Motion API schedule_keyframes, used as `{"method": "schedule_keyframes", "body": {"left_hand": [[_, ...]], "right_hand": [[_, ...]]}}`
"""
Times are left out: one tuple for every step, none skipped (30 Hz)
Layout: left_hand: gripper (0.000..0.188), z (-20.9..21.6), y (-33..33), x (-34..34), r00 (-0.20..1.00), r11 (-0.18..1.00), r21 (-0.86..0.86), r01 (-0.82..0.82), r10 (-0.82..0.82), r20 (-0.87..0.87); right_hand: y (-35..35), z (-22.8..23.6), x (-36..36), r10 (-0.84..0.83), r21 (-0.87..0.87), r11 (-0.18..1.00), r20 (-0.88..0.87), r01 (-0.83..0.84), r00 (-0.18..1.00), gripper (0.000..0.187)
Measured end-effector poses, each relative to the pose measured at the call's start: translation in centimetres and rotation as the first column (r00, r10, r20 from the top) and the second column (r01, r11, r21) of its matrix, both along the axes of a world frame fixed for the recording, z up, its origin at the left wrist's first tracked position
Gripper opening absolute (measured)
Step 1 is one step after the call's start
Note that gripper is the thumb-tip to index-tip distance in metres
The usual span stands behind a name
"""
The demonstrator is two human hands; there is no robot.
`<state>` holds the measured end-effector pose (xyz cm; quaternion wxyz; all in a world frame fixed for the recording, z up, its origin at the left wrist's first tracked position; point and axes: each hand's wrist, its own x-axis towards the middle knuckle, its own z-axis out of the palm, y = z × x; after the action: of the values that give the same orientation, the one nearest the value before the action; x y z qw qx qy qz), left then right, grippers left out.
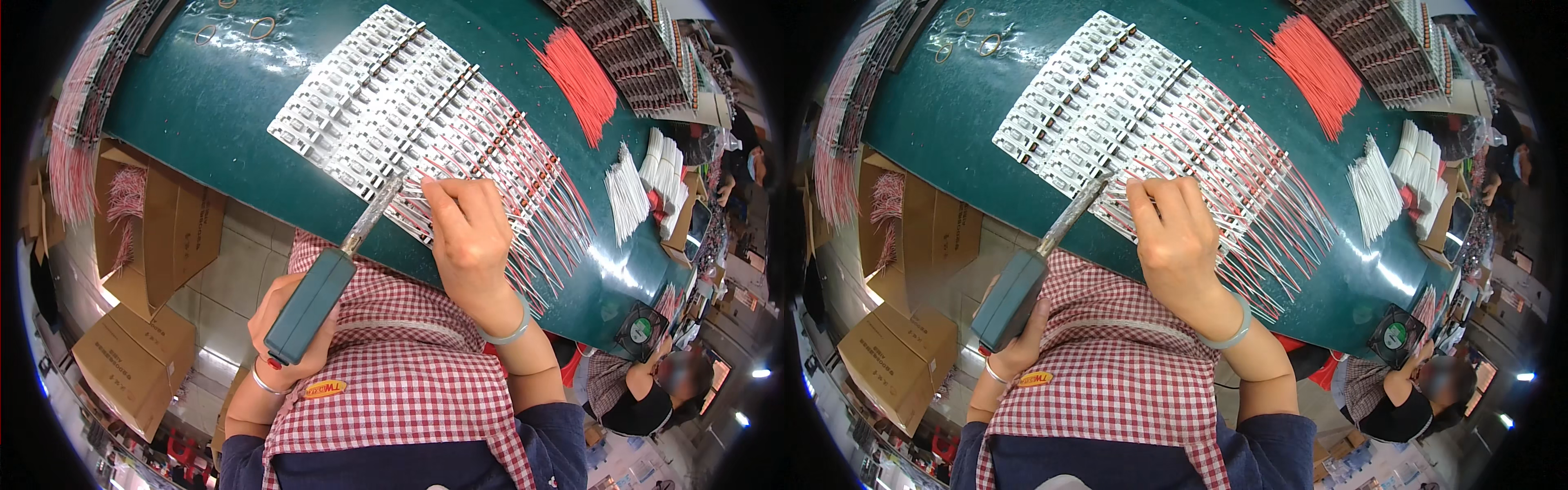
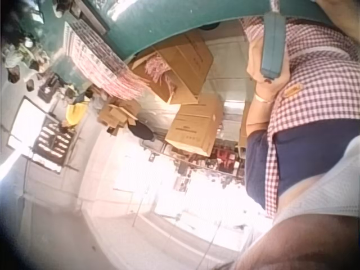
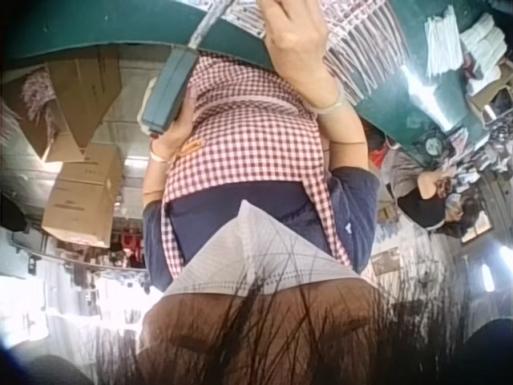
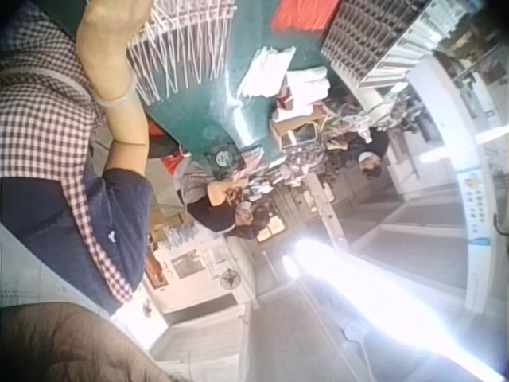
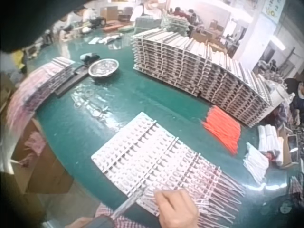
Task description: The person places wire sleeves onto the wire ends of circuit board strips and applies heat to the connections using a handheld heating tool.
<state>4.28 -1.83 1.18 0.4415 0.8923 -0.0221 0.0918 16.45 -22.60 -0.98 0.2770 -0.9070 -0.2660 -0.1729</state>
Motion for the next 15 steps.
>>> {"method": "schedule_keyframes", "body": {"left_hand": [[0.022, 0.08, -0.03, 0.10, 1.000, 1.000, -0.013, -0.006, 0.005, -0.006], [0.022, 0.19, 0.03, 0.06, 1.000, 1.000, -0.012, -0.005, 0.005, -0.007], [0.023, 0.32, 0.14, -0.07, 0.999, 1.000, -0.024, 0.013, -0.015, -0.050], [0.025, 0.38, 0.20, -0.13, 0.995, 0.999, -0.035, 0.031, -0.034, -0.092], [0.025, 0.35, 0.19, -0.11, 0.995, 0.999, -0.035, 0.032, -0.035, -0.093], [0.025, 0.27, 0.16, -0.08, 0.995, 0.999, -0.033, 0.031, -0.034, -0.089], [0.024, 0.21, 0.13, -0.05, 0.996, 0.999, -0.032, 0.031, -0.033, -0.084], [0.024, 0.27, 0.12, 0.04, 0.996, 0.999, -0.033, 0.032, -0.034, -0.085], [0.024, 0.42, 0.11, 0.17, 0.997, 0.999, -0.002, 0.051, -0.051, -0.064], [0.023, 0.51, 0.09, 0.23, 0.997, 0.997, 0.029, 0.070, -0.068, -0.044], [0.023, 0.53, 0.06, 0.17, 0.997, 0.997, 0.030, 0.070, -0.069, -0.045], [0.023, 0.53, 0.04, 0.06, 0.997, 0.999, 0.016, 0.052, -0.051, -0.065], [0.022, 0.54, 0.03, 0.00, 0.996, 0.999, 0.003, 0.034, -0.033, -0.086], [0.022, 0.53, 0.03, 0.04, 0.996, 0.999, 0.004, 0.034, -0.034, -0.086], [0.021, 0.52, 0.04, 0.13, 0.997, 0.999, 0.009, 0.049, -0.049, -0.063]], "right_hand": [[0.00, -0.02, 0.02, -0.001, 0.000, 1.000, -0.001, 0.001, 1.000, 0.030], [0.00, -0.05, 0.03, 0.000, 0.000, 1.000, -0.005, 0.000, 1.000, 0.030], [0.01, -0.09, 0.03, 0.001, 0.001, 1.000, -0.009, -0.001, 1.000, 0.030], [0.04, -0.08, 0.03, 0.000, 0.002, 1.000, -0.010, 0.000, 1.000, 0.030], [0.07, -0.02, 0.03, 0.002, 0.000, 1.000, -0.014, -0.002, 1.000, 0.030], [0.09, 0.02, 0.02, 0.004, -0.002, 1.000, -0.017, -0.004, 1.000, 0.030], [0.10, 0.03, 0.03, 0.003, -0.002, 1.000, -0.018, -0.003, 1.000, 0.030], [0.11, 0.02, 0.05, 0.004, -0.003, 1.000, -0.013, -0.004, 1.000, 0.030], [0.11, 0.02, 0.07, 0.005, -0.002, 1.000, -0.009, -0.005, 1.000, 0.030], [0.05, -0.04, 0.04, 0.004, -0.002, 1.000, -0.010, -0.004, 1.000, 0.030], [-0.04, -0.14, 0.00, 0.022, -0.016, 1.000, -0.005, -0.022, 1.000, 0.030], [-0.09, -0.21, -0.03, 0.039, -0.030, 0.999, 0.000, -0.039, 0.999, 0.031], [-0.02, -0.13, -0.05, 0.039, -0.030, 0.999, 0.000, -0.039, 0.999, 0.031], [0.11, 0.02, -0.07, 0.019, -0.025, 0.999, -0.010, -0.019, 1.000, 0.030], [0.19, 0.10, -0.09, -0.001, -0.022, 1.000, -0.019, 0.001, 1.000, 0.031]]}}
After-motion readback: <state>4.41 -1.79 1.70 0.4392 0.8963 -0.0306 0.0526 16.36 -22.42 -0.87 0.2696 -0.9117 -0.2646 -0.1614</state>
